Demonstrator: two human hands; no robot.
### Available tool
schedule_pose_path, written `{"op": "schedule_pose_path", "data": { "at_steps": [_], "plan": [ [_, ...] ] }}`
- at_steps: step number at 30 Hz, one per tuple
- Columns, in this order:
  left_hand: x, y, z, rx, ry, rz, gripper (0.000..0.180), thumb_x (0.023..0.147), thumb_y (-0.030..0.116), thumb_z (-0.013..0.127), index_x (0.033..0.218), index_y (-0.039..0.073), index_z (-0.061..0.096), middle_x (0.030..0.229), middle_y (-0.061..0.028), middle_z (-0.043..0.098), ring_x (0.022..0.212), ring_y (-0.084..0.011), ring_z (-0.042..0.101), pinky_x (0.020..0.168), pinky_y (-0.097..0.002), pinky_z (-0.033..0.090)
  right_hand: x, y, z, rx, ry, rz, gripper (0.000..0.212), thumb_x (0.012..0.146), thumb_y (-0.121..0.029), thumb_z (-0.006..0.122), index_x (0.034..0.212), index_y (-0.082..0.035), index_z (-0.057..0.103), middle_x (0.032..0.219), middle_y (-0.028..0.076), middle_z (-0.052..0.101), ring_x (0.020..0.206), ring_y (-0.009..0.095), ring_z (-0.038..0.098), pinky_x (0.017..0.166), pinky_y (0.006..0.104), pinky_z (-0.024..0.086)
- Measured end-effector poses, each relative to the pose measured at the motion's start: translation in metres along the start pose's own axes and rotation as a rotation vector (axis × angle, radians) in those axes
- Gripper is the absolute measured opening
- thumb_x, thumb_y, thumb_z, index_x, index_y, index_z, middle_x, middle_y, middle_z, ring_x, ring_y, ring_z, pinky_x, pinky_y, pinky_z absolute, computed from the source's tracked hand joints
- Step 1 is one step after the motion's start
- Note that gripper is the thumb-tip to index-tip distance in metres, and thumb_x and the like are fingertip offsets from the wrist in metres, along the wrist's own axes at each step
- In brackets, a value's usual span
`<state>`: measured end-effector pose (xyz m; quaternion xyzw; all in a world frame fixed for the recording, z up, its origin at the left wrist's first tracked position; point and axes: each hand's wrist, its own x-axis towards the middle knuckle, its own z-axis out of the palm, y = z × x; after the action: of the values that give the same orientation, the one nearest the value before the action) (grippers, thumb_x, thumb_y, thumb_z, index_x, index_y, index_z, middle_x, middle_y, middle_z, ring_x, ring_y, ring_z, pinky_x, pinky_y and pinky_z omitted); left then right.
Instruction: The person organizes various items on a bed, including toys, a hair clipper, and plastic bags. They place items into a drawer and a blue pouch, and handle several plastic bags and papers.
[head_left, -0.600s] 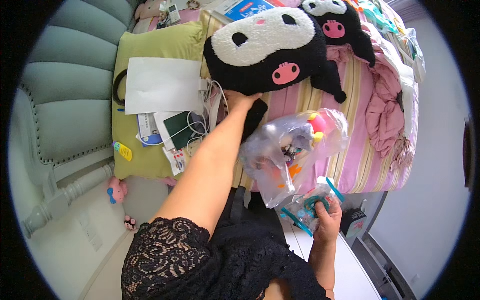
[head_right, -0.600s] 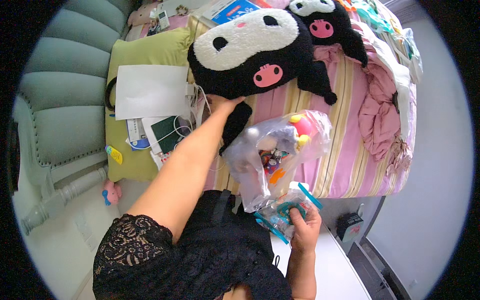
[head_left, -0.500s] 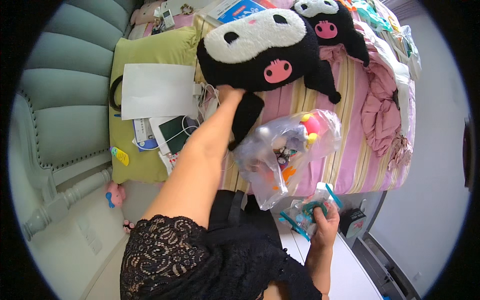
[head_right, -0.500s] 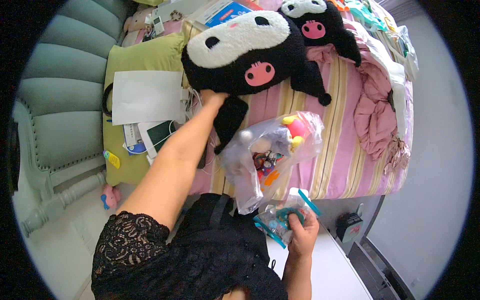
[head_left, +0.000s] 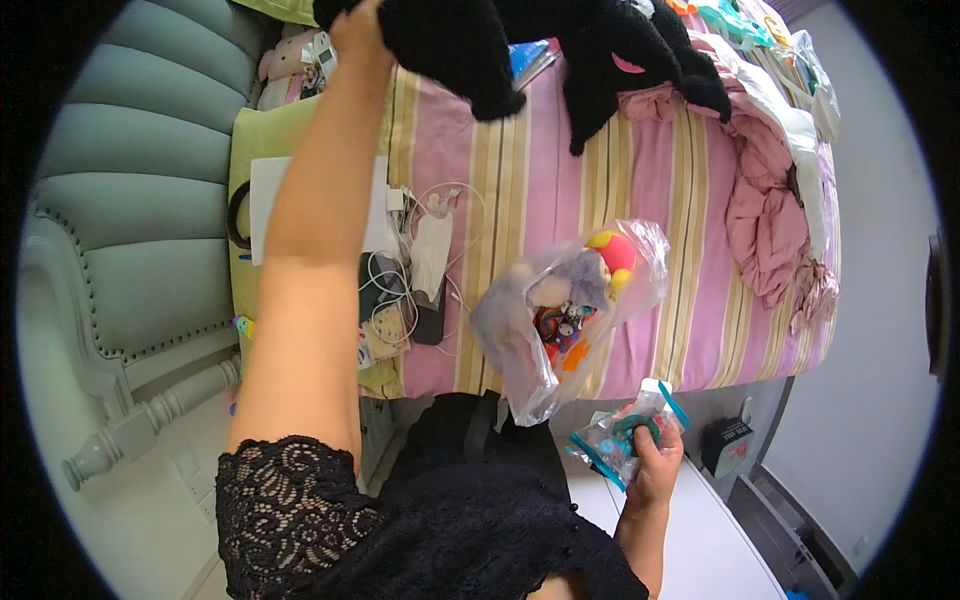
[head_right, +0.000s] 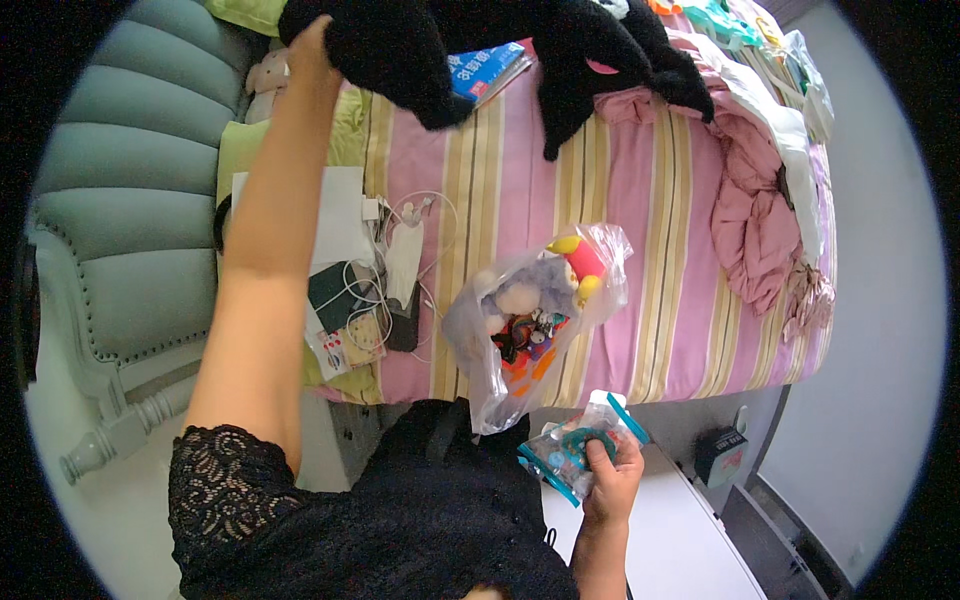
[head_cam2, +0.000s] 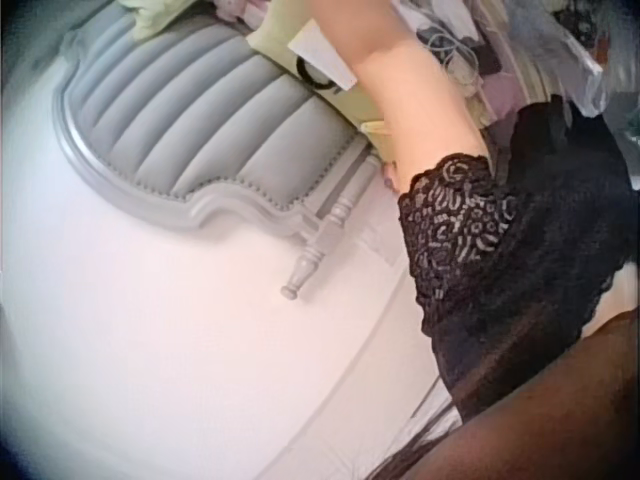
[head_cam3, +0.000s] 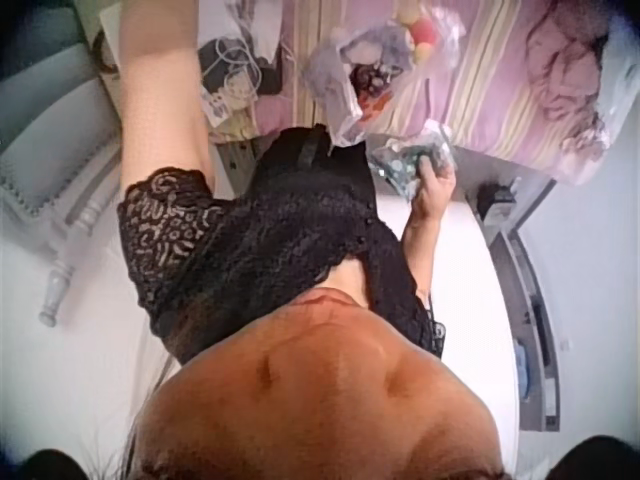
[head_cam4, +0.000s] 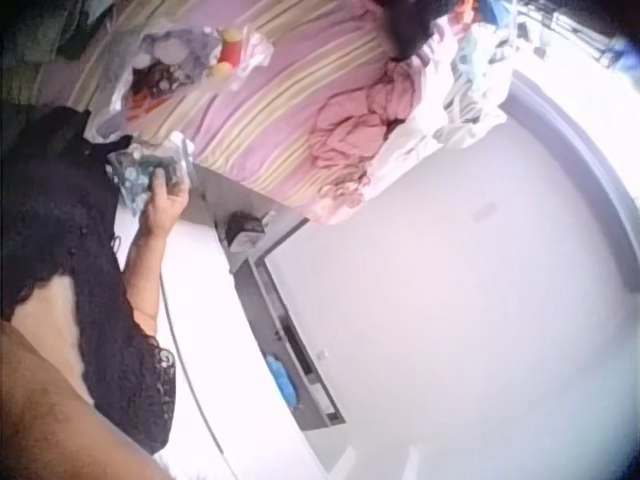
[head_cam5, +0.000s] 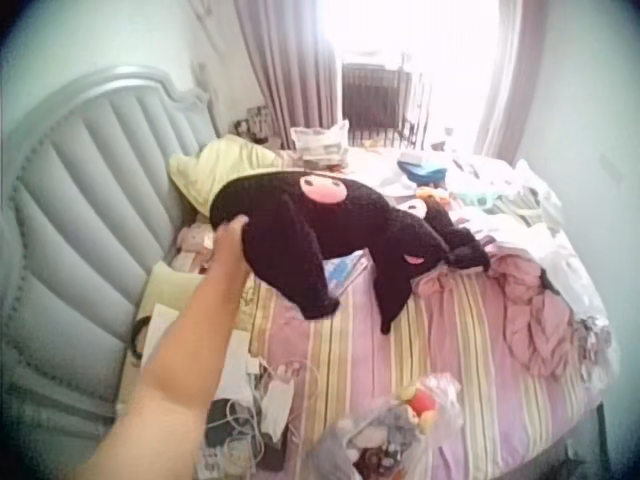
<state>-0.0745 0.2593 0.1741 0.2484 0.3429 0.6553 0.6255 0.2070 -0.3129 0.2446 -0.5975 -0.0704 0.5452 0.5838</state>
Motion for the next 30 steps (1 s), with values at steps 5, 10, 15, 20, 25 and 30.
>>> {"op": "schedule_pose_path", "data": {
  "at_steps": [5,10,15,20,25,30],
  "plan": [
    [-0.124,-0.101,0.012,0.395,0.101,0.11,0.092,0.069,0.017,0.07,0.137,-0.005,0.012,0.128,-0.0198,0.042,0.111,-0.0304,0.046,0.096,-0.0387,0.04,0.005,0.005,0.005,-0.071,0.048,0.037,0.027,0.081,0.001,0.056,0.108,0.002,0.054,0.098,0.012,0.062,0.089,0.021,0.061,0.084,0.0339,0.047],
    [-0.22,-0.161,-0.018,1.057,-0.391,-0.755,0.074,0.067,0.037,0.078,0.113,-0.013,0.051,0.116,-0.0208,0.055,0.097,-0.0263,0.057,0.088,-0.0382,0.044,0.003,0.0,0.026,-0.068,-0.011,0.037,0.032,0.077,0.0,0.062,0.108,0.003,0.055,0.097,0.014,0.064,0.086,0.022,0.063,0.08,0.0336,0.05],
    [-0.342,-0.168,-0.042,0.949,-0.258,-0.325,0.085,0.072,0.034,0.074,0.134,-0.003,0.03,0.129,-0.0266,0.043,0.119,-0.0325,0.045,0.098,-0.0391,0.037,-0.004,-0.002,0.026,-0.104,-0.001,-0.014,0.032,0.077,-0.001,0.063,0.108,0.003,0.055,0.095,0.01,0.063,0.083,0.019,0.061,0.078,0.0319,0.049],
    [-0.489,-0.104,-0.026,1.028,-0.365,-0.13,0.08,0.071,0.043,0.072,0.127,-0.001,0.034,0.119,-0.0216,0.04,0.111,-0.0334,0.043,0.096,-0.0407,0.035,0.011,-0.004,-0.006,-0.25,0.139,-0.15,0.027,0.08,-0.004,0.06,0.107,0.002,0.056,0.091,0.005,0.061,0.083,0.017,0.059,0.076,0.0304,0.047],
    [-0.529,-0.082,-0.003,1.131,-0.61,-0.065,0.097,0.061,0.043,0.08,0.128,-0.002,0.026,0.113,-0.0189,0.039,0.105,-0.0302,0.043,0.094,-0.0404,0.035,0.05,-0.034,-0.039,-0.196,0.085,-0.13,0.028,0.081,-0.009,0.061,0.107,0.001,0.056,0.095,0.006,0.06,0.084,0.016,0.058,0.076,0.0286,0.046],
    [-0.512,-0.105,-0.001,1.256,-0.552,0.227,0.049,0.072,0.03,0.072,0.104,0.003,0.047,0.092,-0.0121,0.049,0.088,-0.0285,0.049,0.081,-0.039,0.04,0.115,-0.067,-0.015,-0.343,-0.265,-0.096,0.032,0.078,-0.011,0.065,0.107,0.0,0.058,0.096,0.005,0.061,0.086,0.015,0.059,0.079,0.0287,0.047]
  ]
}}
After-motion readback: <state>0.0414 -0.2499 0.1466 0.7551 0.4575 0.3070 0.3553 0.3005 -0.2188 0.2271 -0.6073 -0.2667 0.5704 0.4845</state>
